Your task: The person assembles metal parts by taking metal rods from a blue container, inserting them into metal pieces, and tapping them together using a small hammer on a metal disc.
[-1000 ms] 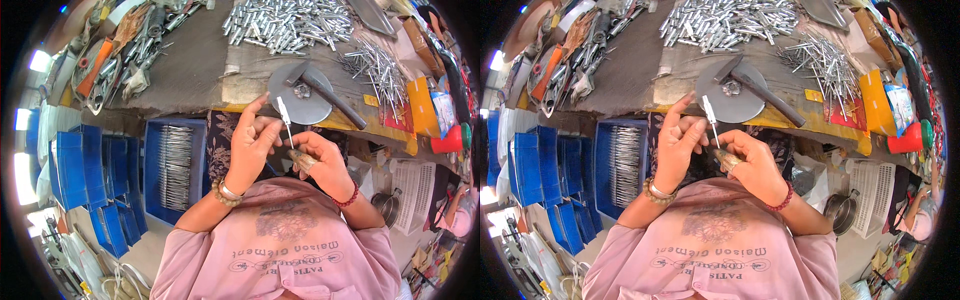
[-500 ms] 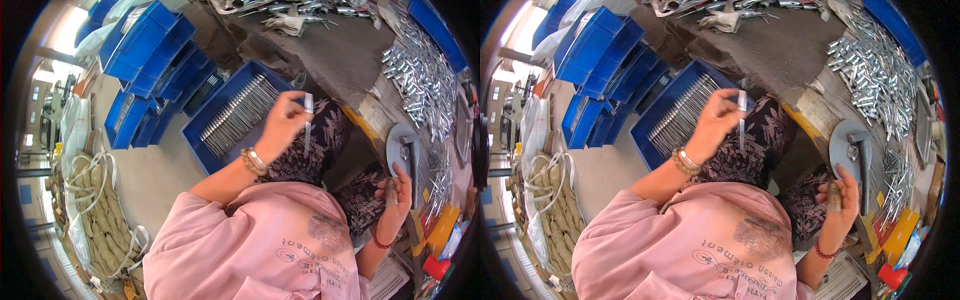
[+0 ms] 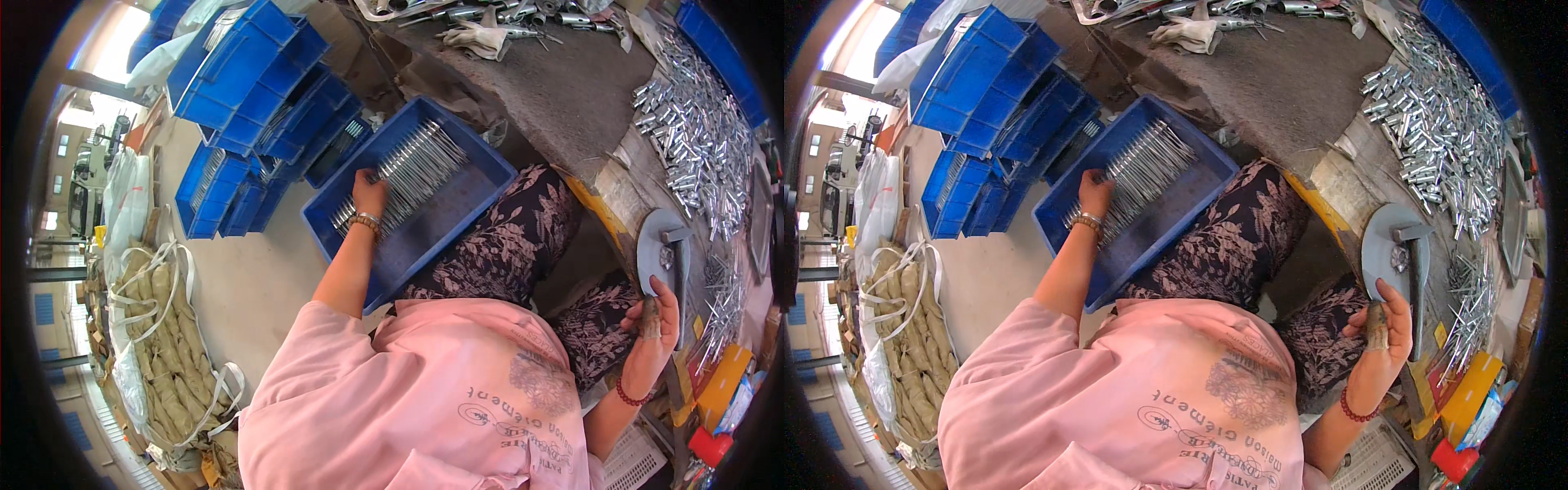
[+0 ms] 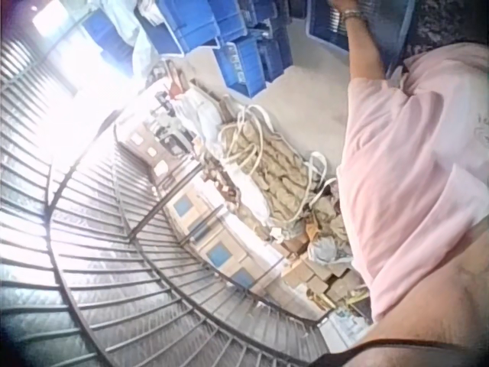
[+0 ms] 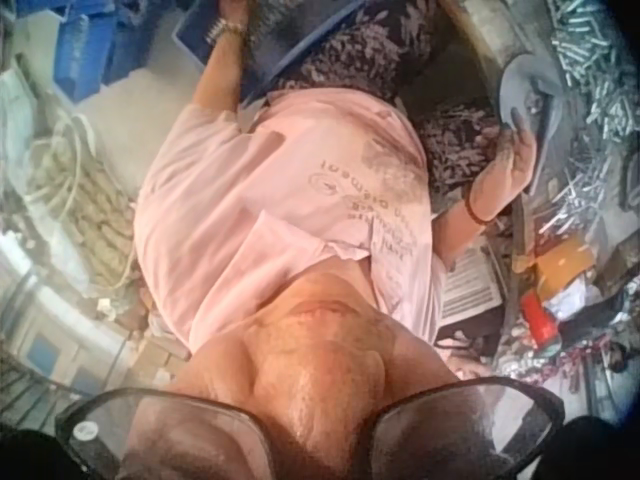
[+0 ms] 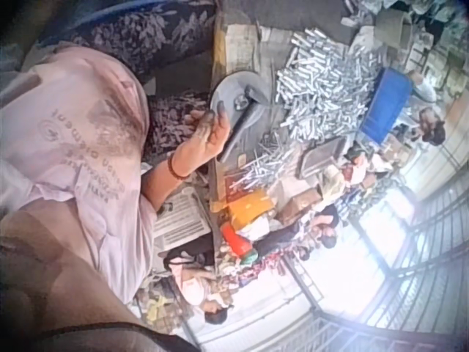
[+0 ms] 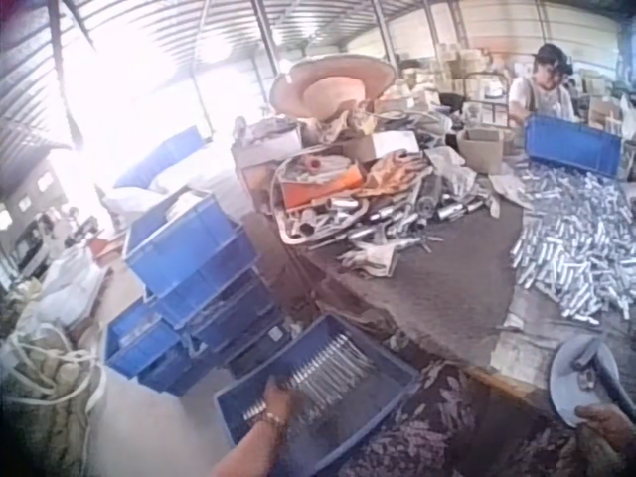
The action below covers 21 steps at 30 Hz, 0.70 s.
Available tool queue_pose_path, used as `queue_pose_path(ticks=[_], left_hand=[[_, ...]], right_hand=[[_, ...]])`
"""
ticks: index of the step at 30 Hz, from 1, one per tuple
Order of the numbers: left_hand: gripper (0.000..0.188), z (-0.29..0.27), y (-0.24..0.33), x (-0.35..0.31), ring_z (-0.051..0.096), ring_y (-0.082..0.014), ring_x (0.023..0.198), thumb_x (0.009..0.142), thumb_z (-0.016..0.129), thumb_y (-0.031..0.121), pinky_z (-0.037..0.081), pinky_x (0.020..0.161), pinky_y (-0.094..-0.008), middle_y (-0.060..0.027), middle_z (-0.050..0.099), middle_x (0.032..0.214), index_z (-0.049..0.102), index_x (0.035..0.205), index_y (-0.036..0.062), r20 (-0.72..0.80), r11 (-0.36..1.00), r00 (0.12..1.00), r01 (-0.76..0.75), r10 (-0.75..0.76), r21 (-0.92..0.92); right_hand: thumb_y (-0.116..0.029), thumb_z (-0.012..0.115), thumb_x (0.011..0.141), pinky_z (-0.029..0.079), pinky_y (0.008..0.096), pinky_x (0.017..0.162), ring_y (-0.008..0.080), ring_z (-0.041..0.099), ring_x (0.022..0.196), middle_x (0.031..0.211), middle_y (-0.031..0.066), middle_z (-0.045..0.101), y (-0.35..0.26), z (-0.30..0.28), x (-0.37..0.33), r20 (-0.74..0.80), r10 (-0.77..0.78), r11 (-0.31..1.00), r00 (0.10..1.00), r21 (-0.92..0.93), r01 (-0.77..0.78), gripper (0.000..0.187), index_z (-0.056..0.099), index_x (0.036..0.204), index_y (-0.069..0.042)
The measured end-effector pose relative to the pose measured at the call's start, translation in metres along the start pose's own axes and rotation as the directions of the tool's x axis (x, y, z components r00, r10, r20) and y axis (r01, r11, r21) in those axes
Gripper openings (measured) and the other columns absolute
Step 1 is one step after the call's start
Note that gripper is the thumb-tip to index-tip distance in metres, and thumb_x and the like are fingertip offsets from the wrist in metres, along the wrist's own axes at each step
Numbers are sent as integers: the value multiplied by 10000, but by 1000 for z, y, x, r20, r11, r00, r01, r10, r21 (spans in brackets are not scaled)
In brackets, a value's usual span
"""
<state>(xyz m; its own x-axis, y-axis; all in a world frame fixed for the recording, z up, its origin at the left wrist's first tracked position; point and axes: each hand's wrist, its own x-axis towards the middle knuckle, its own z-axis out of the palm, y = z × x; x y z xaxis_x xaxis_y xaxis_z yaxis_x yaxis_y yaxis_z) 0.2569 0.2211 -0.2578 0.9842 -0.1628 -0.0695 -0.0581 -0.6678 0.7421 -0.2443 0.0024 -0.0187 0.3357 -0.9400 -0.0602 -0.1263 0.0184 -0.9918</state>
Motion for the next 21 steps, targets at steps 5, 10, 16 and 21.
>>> queue_pose_path(ticks=[5,10,16,21], left_hand=[[456,3,16,0,732,-446,1105,893,839,237,570,945,-499,-225,772,1171,664,1277,63,18,977,991,-133,132,168],[414,-2,40,-4,734,-379,965,962,798,358,564,872,-471,-193,763,1056,693,1238,68,-77,962,962,-254,263,103],[170,-7,240,-57,658,-130,776,1042,740,161,530,734,-293,-52,729,923,732,1120,9,-95,622,695,-688,713,-373],[172,18,366,-137,604,-96,817,983,736,12,489,729,-254,0,680,981,753,1152,37,129,317,298,-763,946,-563]], right_hand=[[-101,608,1078,528,240,654,91,633,726,863,36,701,2,-4,-3,-21,-14,999,1000,44,15,334,673,1383,18],[-45,588,1068,540,251,665,110,656,737,888,56,715,-7,5,-4,32,29,995,999,95,-32,290,690,1330,25],[17,601,1046,574,243,712,99,686,815,964,71,737,-10,5,-6,87,44,986,995,154,-57,293,700,1321,30],[55,593,1035,597,250,770,91,699,899,1019,58,730,-15,6,-8,148,68,987,987,135,-88,324,703,1336,9]])
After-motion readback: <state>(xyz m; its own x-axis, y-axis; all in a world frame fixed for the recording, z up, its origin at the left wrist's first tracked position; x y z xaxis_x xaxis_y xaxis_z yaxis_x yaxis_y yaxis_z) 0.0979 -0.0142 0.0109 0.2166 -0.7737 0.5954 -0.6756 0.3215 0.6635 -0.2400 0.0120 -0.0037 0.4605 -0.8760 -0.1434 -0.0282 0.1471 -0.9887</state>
